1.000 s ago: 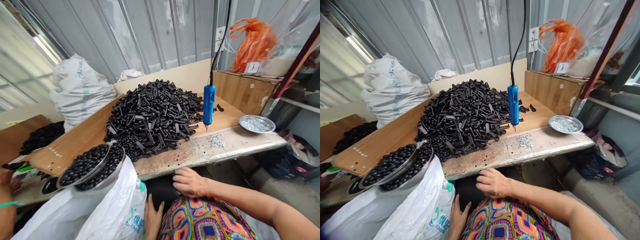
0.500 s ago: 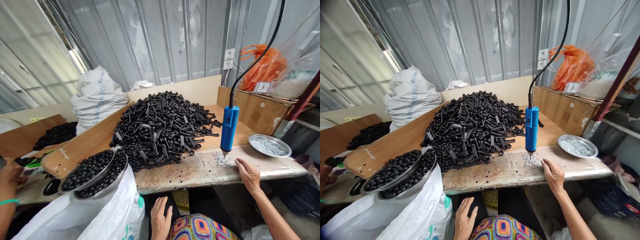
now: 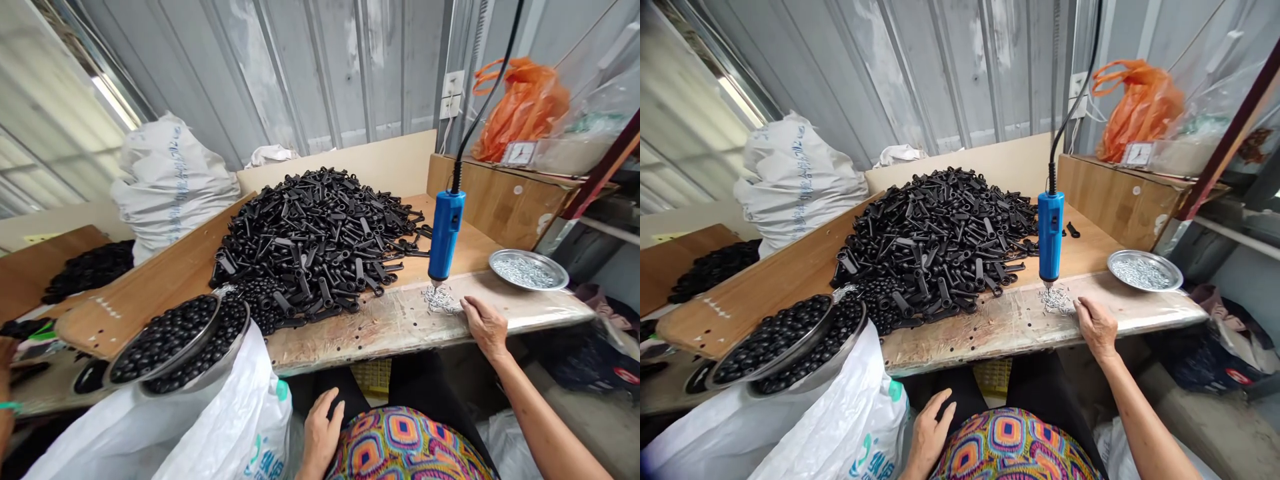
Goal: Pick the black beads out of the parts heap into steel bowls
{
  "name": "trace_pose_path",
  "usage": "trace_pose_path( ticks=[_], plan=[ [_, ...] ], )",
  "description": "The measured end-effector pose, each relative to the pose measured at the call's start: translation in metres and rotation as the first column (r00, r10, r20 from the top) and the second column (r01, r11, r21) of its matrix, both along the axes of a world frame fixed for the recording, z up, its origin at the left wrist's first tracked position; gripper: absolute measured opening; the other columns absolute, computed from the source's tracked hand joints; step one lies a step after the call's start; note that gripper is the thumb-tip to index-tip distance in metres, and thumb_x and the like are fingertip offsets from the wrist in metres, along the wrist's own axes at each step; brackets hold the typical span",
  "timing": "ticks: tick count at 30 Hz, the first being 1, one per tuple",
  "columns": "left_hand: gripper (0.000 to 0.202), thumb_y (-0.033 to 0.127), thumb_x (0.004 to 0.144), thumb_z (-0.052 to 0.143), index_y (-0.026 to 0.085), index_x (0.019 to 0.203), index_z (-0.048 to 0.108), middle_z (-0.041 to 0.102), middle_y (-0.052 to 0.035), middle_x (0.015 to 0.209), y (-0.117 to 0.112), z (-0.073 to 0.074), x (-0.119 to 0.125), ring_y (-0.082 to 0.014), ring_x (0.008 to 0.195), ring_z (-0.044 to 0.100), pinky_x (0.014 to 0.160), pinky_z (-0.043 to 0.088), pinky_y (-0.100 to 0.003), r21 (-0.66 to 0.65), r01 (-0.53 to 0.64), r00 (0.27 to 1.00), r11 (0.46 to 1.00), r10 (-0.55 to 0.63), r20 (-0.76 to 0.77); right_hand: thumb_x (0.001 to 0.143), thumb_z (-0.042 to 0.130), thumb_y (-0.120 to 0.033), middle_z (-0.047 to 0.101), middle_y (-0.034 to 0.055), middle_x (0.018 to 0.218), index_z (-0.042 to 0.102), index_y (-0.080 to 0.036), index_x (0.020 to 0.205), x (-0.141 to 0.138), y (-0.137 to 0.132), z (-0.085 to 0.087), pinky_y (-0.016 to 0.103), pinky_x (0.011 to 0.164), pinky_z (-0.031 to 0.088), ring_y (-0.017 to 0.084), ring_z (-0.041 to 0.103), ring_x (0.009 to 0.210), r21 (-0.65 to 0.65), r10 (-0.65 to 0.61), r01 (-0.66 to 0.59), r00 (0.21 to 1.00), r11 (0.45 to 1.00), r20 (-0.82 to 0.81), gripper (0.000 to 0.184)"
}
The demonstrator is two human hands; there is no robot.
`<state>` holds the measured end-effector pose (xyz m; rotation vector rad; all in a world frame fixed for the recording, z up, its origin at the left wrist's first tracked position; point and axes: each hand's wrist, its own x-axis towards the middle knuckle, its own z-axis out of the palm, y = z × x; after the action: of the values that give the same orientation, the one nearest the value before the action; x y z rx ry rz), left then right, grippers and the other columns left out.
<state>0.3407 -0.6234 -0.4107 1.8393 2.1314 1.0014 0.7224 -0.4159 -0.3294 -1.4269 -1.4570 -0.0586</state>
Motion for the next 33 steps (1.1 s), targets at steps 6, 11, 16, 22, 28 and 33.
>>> trace_pose_path(
  ticks=[6, 11, 16, 22, 28, 33],
  plan=[
    [0.033, 0.034, 0.082, 0.043, 0.015, 0.093, 0.067, 0.069, -0.0039, 0.079, 0.012, 0.024, 0.023, -0.0150, 0.074, 0.064, 0.070, 0.050, -0.022, -0.333, 0.293, 0.945, 0.896, -0.219, 0.243, 0.073, 0.054, -0.058, 0.070, 0.0077, 0.088, 0.070, -0.018, 0.087, 0.005, -0.006, 0.005, 0.034, 0.081, 0.047, 0.024, 0.063, 0.084, -0.133, 0.038, -0.070, 0.972, 0.989, -0.231, 0.045],
    [0.031, 0.031, 0.082, 0.039, 0.017, 0.079, 0.067, 0.064, -0.0005, 0.064, 0.016, 0.048, 0.029, -0.0141, 0.063, 0.059, 0.062, 0.043, -0.023, -0.532, 0.311, 0.950, 0.787, -0.254, 0.181, 0.072, 0.055, -0.057, 0.070, 0.0067, 0.090, 0.070, -0.019, 0.087, 0.007, -0.008, 0.007, 0.033, 0.081, 0.047, 0.023, 0.063, 0.086, -0.180, 0.060, -0.114, 0.958, 0.977, -0.281, 0.044],
    [0.048, 0.032, 0.078, 0.044, 0.012, 0.120, 0.055, 0.062, -0.0127, 0.114, 0.006, 0.032, 0.001, -0.0222, 0.108, 0.056, 0.096, 0.041, -0.034, -0.383, -0.038, 0.998, 0.923, 0.019, -0.053, 0.077, 0.048, -0.059, 0.070, 0.0073, 0.083, 0.070, -0.018, 0.083, 0.006, 0.004, -0.002, 0.032, 0.073, 0.046, 0.023, 0.064, 0.077, -0.105, 0.015, -0.023, 0.998, 0.994, -0.068, 0.047],
    [0.078, 0.050, 0.077, 0.046, -0.001, 0.134, 0.032, 0.044, -0.0247, 0.133, 0.003, 0.004, -0.023, -0.0283, 0.122, 0.046, 0.097, 0.041, -0.039, -0.468, -0.176, 0.984, 0.866, 0.156, -0.082, 0.086, 0.038, -0.052, 0.069, 0.0084, 0.077, 0.069, -0.016, 0.082, -0.007, 0.001, 0.008, 0.029, 0.071, 0.046, 0.019, 0.063, 0.071, -0.022, 0.045, -0.043, 0.997, 0.999, 0.067, 0.048],
    [0.047, 0.032, 0.077, 0.048, 0.014, 0.120, 0.056, 0.067, -0.0104, 0.107, 0.032, 0.031, -0.024, -0.0229, 0.099, 0.063, 0.085, 0.049, -0.032, -0.535, 0.049, 0.990, 0.844, -0.111, -0.083, 0.087, 0.041, -0.048, 0.070, 0.0075, 0.078, 0.069, -0.017, 0.081, -0.009, -0.003, 0.020, 0.026, 0.067, 0.048, 0.017, 0.063, 0.068, 0.000, 0.026, -0.026, 0.998, 1.000, 0.058, 0.042],
    [0.030, 0.033, 0.086, 0.045, 0.019, 0.104, 0.065, 0.070, -0.0036, 0.083, 0.045, 0.079, 0.001, -0.0132, 0.073, 0.066, 0.070, 0.052, -0.021, -0.091, 0.310, 0.948, 0.946, -0.314, -0.044, 0.085, 0.051, -0.038, 0.069, 0.0074, 0.077, 0.068, -0.016, 0.081, -0.006, -0.016, 0.012, 0.028, 0.067, 0.051, 0.017, 0.064, 0.068, 0.136, 0.070, -0.077, 0.996, 0.988, 0.054, 0.028]
  ],
)
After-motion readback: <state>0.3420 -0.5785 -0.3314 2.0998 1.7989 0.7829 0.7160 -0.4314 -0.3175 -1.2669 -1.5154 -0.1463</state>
